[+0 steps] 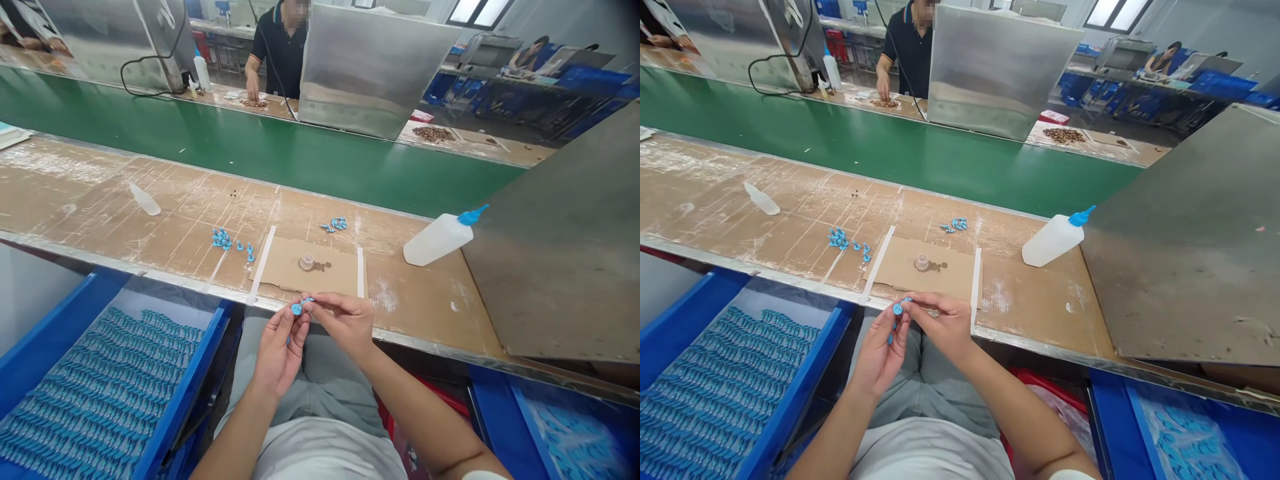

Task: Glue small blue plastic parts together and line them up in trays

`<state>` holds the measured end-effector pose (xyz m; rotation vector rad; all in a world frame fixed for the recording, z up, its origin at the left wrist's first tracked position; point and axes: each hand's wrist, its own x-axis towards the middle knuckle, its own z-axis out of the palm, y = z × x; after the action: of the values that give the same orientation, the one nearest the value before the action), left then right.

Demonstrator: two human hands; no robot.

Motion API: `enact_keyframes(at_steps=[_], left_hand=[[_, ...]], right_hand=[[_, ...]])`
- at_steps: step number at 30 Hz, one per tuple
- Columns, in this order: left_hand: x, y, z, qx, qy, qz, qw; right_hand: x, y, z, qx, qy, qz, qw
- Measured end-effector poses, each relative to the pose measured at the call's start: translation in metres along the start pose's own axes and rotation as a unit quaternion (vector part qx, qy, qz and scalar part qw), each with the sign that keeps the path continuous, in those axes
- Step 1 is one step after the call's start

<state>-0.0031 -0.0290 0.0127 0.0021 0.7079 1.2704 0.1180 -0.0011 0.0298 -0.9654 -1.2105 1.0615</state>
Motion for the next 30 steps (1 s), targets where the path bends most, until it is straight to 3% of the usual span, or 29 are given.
enact_keyframes(at_steps=[4,13,18,30], left_hand=[[-0.0025,-0.0002,0.0009,0.005,-0.011,0.01,1.0],[-0.0035,-0.0001,0.0007,0.018,-0.013,0.022,1.0],[-0.0021,0.0005,-0.0014,0.024,-0.012,0.024,0.999],[-0.0005,0.0028,-0.0088,0.071,-0.004,0.05,0.996]], right_hand=[[-0.0016,-0.0018,-0.0023,-0.046,-0.012,-0.034,0.998],[-0.0024,-0.0057,0.0,-0.06,-0.015,-0.015,0.998],[-0.0019,-0.0067,-0.0006,-0.09,-0.02,-0.045,0.995],[0.0011,-0.0048,-0.0005,-0.105,-0.073,-0.095,0.987]])
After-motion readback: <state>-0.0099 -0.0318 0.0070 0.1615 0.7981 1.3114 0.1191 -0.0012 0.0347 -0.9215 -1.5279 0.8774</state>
